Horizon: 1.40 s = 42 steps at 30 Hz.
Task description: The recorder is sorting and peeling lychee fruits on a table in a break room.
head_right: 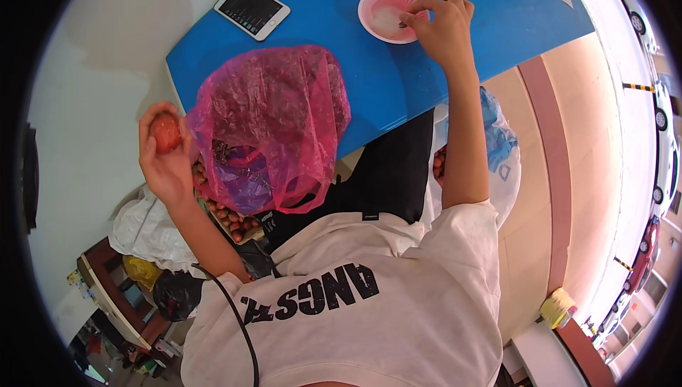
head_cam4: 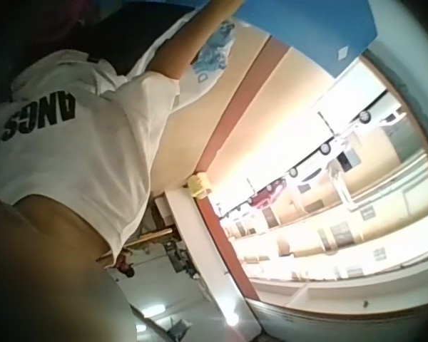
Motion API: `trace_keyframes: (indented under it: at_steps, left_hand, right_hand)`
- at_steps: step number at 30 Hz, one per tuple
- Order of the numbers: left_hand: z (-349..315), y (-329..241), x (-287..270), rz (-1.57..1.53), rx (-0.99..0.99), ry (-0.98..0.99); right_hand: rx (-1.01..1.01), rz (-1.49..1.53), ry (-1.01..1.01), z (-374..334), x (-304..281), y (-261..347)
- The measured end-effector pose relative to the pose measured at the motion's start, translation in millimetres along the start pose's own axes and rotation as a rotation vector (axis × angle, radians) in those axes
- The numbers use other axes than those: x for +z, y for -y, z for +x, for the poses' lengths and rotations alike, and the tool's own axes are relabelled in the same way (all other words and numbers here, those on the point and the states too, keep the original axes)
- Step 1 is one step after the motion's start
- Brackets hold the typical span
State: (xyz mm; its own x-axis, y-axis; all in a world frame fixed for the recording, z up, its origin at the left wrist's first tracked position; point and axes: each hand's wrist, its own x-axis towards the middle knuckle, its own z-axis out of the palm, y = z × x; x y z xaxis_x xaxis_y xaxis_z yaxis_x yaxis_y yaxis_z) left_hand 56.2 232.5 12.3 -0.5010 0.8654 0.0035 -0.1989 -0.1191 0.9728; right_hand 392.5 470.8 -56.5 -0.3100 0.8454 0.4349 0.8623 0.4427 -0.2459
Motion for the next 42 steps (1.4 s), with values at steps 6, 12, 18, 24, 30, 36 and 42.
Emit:
trace_keyframes:
  at_steps: [6,12,18,24,30,36,42]
  left_hand:
    - [-67.2,-2.3,-25.9,0.012,0.007,-0.043]
    - [-102.1,11.5,-37.7,-0.124,-0.125,0.120]
    - [-126.7,5.6,-30.1,-0.287,-0.177,-0.015]
    - [-146.1,-9.2,-40.6,-0.312,-0.142,-0.039]
    - [-159.9,-18.4,-47.7,-0.223,-0.072,-0.039]
    - [-169.9,-22.2,-53.2,-0.148,-0.036,-0.020]
    - [-177.4,-22.2,-58.0,-0.070,0.004,-0.054]
  right_hand:
    - [0.190,0.519,0.039,-25.4,-29.9,51.7]
    - [0.403,1.343,0.258,-83.5,-61.1,153.9]
    - [0.309,1.528,0.458,-132.6,-89.2,248.4]
    - [0.266,1.579,0.559,-163.2,-110.2,283.7]
    - [0.228,1.598,0.526,-181.6,-118.0,305.4]
    - [0.192,1.519,0.555,-188.2,-124.5,308.9]
    - [0.164,1.436,0.554,-194.7,-125.1,317.3]
